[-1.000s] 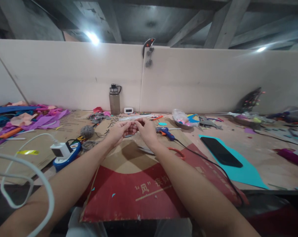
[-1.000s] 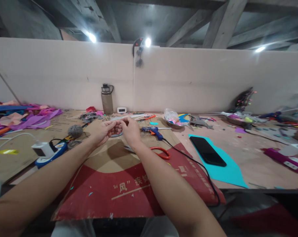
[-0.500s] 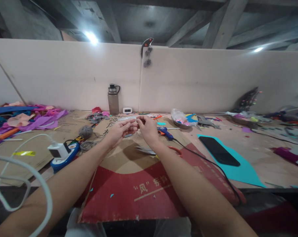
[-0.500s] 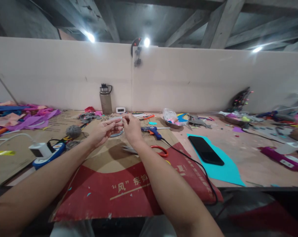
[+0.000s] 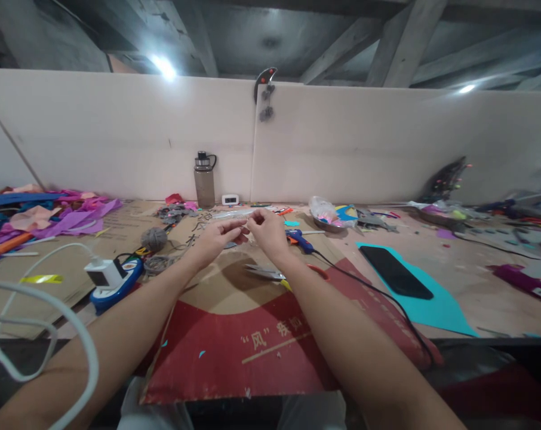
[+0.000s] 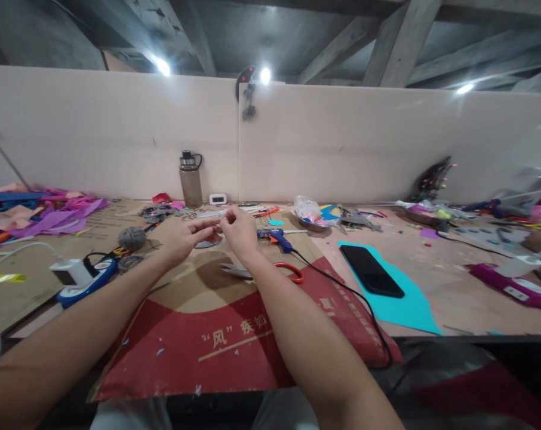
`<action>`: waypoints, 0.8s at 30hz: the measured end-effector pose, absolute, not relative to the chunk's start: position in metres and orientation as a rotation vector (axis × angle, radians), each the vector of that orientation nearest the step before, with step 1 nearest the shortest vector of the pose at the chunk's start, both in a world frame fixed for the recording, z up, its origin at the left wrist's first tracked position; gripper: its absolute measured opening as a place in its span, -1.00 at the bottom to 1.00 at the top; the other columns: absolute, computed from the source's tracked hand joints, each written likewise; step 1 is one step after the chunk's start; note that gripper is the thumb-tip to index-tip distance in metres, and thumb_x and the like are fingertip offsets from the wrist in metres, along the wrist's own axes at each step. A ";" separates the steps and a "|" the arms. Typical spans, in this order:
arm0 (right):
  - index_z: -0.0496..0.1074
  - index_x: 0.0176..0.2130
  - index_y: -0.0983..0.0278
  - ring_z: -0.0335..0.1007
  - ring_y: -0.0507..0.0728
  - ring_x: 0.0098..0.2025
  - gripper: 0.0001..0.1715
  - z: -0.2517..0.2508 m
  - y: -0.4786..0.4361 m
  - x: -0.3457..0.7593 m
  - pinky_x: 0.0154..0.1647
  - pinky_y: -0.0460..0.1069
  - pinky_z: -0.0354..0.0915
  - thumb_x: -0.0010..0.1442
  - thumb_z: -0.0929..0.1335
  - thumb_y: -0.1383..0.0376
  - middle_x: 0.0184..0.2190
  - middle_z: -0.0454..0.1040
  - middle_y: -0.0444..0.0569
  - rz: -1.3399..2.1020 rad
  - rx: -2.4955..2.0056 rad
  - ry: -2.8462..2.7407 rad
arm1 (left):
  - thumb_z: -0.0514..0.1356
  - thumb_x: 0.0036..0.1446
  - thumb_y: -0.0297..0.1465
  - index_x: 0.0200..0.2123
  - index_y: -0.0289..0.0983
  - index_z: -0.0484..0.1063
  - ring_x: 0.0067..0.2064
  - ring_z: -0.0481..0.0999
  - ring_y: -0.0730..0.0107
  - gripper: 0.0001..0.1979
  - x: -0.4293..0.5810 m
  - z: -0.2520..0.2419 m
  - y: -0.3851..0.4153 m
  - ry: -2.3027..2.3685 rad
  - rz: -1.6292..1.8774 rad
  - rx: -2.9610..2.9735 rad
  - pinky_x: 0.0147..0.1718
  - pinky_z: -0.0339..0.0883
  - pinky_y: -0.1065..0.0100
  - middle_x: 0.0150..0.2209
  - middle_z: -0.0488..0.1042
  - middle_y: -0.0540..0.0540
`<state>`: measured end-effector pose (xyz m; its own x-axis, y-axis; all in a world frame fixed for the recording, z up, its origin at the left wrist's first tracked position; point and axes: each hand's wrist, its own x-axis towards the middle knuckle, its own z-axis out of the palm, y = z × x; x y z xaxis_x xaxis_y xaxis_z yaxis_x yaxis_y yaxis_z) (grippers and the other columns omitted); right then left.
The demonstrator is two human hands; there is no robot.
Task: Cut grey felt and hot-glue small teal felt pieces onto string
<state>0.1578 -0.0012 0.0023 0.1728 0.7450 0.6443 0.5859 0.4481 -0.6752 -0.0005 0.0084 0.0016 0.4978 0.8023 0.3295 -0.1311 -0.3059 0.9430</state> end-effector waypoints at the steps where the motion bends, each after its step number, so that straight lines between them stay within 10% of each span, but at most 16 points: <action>1: 0.34 -0.50 0.26 0.25 0.02 -0.47 -0.91 0.003 0.000 0.158 -0.39 -0.09 0.16 0.01 0.26 0.37 -0.56 0.36 -0.17 0.234 -1.220 -1.461 | 0.30 0.00 -0.35 -0.09 -0.34 0.52 -0.31 0.53 0.35 -0.63 -0.001 0.001 0.009 0.581 1.049 1.552 -0.21 0.36 0.27 -0.22 0.56 -0.19; 24: 0.35 -0.40 0.26 0.30 0.10 -0.33 -0.90 0.000 -0.003 0.150 -0.25 -0.03 0.18 0.11 0.25 0.39 -0.41 0.42 -0.04 -0.098 -1.301 -1.621 | 0.17 -0.16 -0.57 0.06 -0.22 0.43 0.17 0.30 0.12 -0.39 0.005 0.006 0.001 0.304 0.814 1.398 0.05 0.23 0.20 0.15 0.37 -0.14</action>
<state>0.1498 -0.0029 0.0003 0.0935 0.6840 0.7234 0.7659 0.4148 -0.4913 0.0054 0.0013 0.0063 0.7003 0.6618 0.2675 -0.3249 -0.0382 0.9450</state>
